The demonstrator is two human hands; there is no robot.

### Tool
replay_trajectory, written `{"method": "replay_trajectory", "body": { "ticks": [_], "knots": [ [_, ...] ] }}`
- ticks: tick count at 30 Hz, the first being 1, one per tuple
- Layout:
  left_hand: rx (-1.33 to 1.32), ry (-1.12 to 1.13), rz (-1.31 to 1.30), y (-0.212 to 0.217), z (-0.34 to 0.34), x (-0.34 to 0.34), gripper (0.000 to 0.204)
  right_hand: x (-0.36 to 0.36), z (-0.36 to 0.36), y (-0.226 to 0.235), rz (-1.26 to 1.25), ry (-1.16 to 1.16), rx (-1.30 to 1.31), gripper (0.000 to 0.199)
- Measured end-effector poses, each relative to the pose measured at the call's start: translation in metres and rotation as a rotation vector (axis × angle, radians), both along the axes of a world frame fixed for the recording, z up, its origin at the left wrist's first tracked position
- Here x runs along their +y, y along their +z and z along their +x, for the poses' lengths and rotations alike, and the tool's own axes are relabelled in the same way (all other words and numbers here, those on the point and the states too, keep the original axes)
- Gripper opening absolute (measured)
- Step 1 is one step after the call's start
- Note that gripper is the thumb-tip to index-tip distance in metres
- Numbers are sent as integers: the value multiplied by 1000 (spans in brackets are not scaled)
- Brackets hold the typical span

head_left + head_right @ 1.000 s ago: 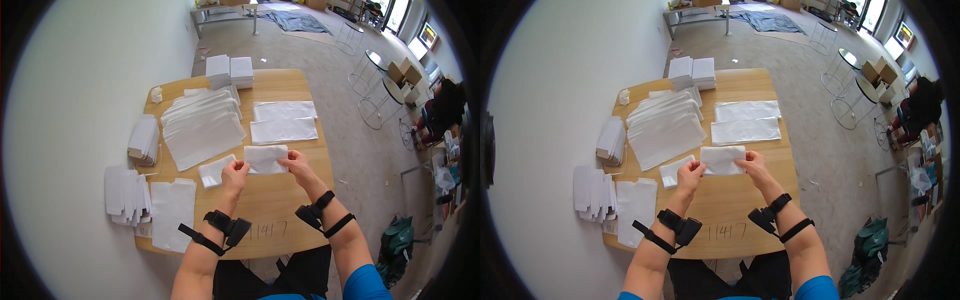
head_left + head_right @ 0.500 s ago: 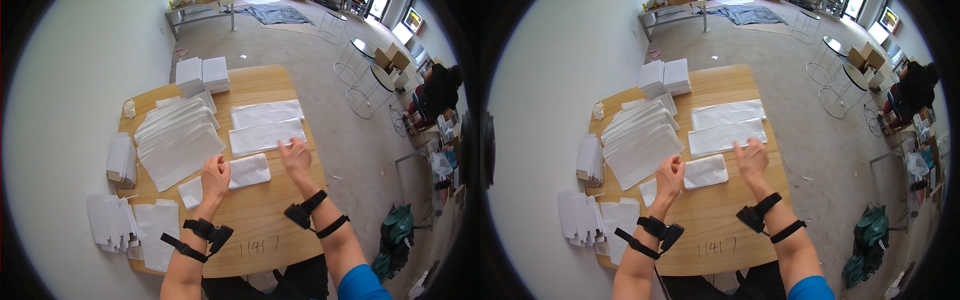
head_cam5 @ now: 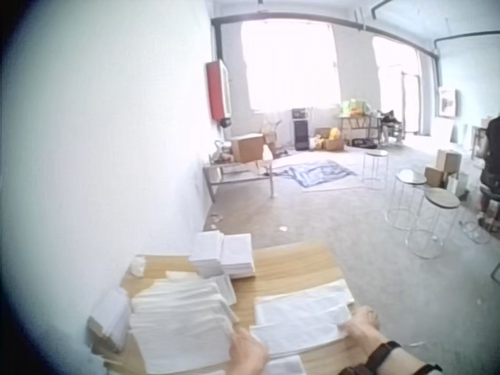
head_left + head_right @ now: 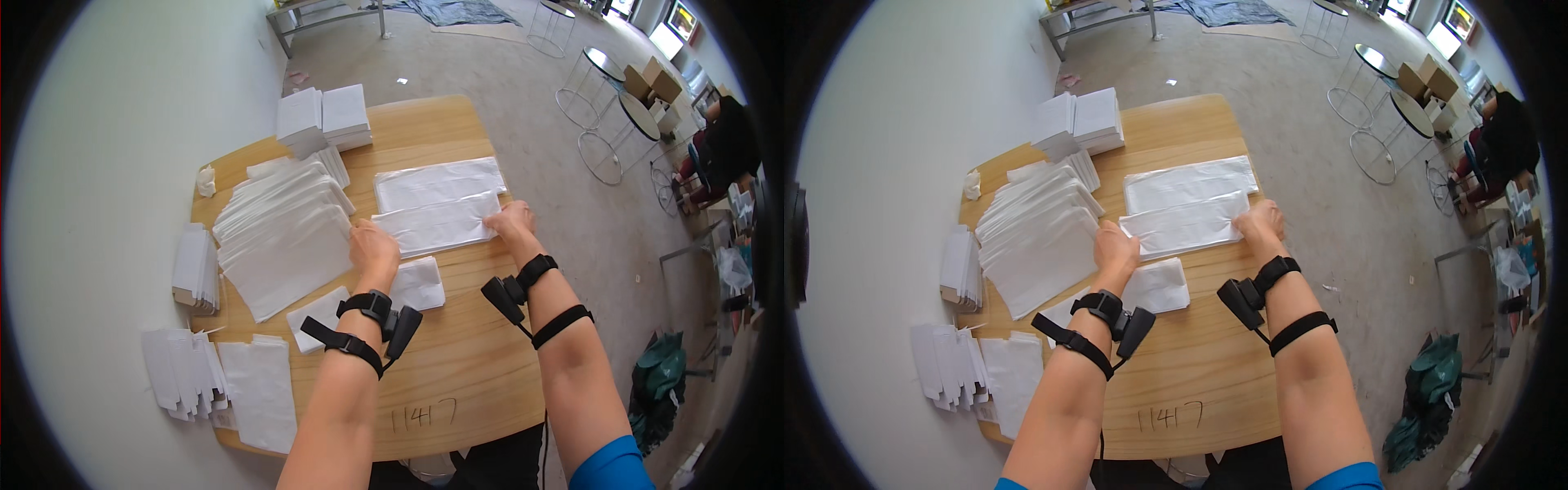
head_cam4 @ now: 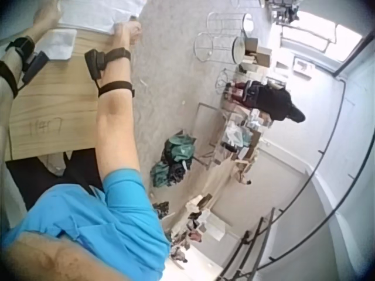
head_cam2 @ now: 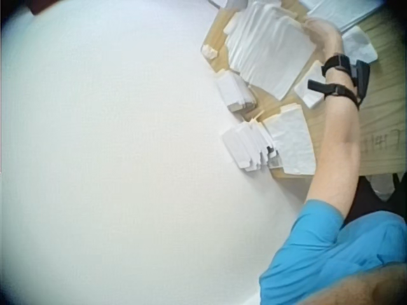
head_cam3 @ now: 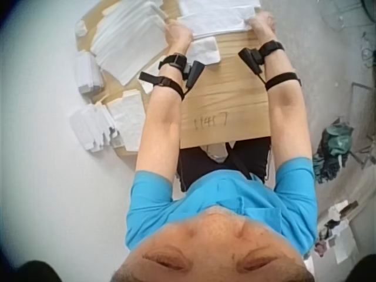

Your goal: Folding and stacking rectangular white papers or filters at a workstation.

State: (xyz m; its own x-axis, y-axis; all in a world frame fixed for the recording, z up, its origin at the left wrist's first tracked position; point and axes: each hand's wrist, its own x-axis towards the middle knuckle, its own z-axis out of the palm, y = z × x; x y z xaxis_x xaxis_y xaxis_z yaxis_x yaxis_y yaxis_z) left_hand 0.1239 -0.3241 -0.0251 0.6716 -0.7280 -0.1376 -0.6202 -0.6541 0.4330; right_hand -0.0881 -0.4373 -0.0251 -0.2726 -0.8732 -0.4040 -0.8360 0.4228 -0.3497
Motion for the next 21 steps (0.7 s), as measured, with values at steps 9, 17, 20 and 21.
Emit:
{"method": "replay_trajectory", "body": {
  "ticks": [9,17,20,21],
  "knots": [
    [-115,35,51,3,-19,-12,36,12,7,-6,-188,91,-78,26],
    [145,-33,7,-11,11,-11,37,15,-8,-14,-316,106,-395,25],
    [255,-121,-236,16,6,2,22,22,-21,2,-369,82,-608,24],
    [405,-146,-335,30,8,9,21,28,-25,10,-398,76,-699,22]
  ]
}}
